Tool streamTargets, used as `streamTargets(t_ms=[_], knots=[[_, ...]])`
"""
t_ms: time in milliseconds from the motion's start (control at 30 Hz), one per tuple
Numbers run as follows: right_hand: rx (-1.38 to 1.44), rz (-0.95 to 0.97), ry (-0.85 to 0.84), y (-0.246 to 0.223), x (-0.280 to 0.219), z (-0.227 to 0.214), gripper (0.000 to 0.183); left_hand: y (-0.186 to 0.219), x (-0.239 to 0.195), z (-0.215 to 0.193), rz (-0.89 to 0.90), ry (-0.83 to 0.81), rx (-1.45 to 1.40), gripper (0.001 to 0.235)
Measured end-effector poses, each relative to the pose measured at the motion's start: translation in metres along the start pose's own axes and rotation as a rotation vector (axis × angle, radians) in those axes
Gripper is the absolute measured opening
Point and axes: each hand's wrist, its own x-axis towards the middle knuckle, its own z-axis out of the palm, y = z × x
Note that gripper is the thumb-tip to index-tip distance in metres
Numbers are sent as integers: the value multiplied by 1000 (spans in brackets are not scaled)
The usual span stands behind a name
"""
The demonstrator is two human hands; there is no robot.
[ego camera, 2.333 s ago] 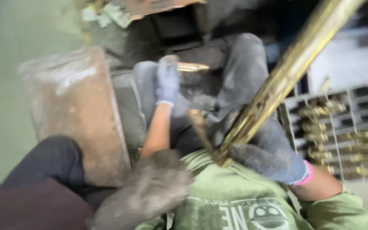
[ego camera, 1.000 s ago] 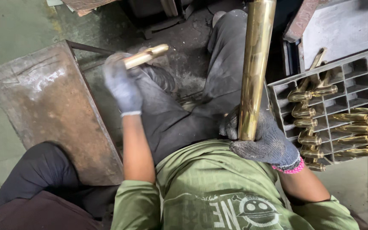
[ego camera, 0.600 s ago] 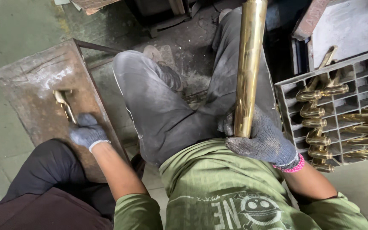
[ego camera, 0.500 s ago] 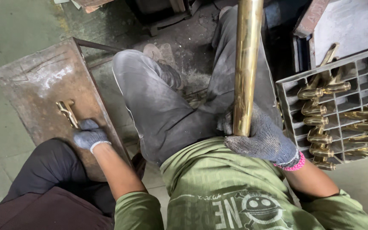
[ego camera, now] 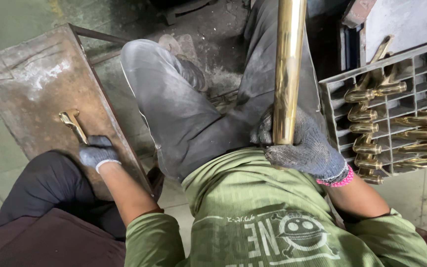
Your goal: The person uses a rotating buffing wheel to polish various brass-colored metal handles and fixtures, holding them against the wheel by hand while wearing gloves, and then places the finished parts into a grid-like storage tray.
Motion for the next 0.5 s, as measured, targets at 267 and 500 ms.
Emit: streamTargets(t_ms=[267, 500], knots=[[5, -196, -79, 4, -2, -7, 43, 2, -15, -15, -18, -64, 434, 29], [74, -91, -54, 1, -7, -7, 45, 1, -18, -8, -8, 90, 510, 9]])
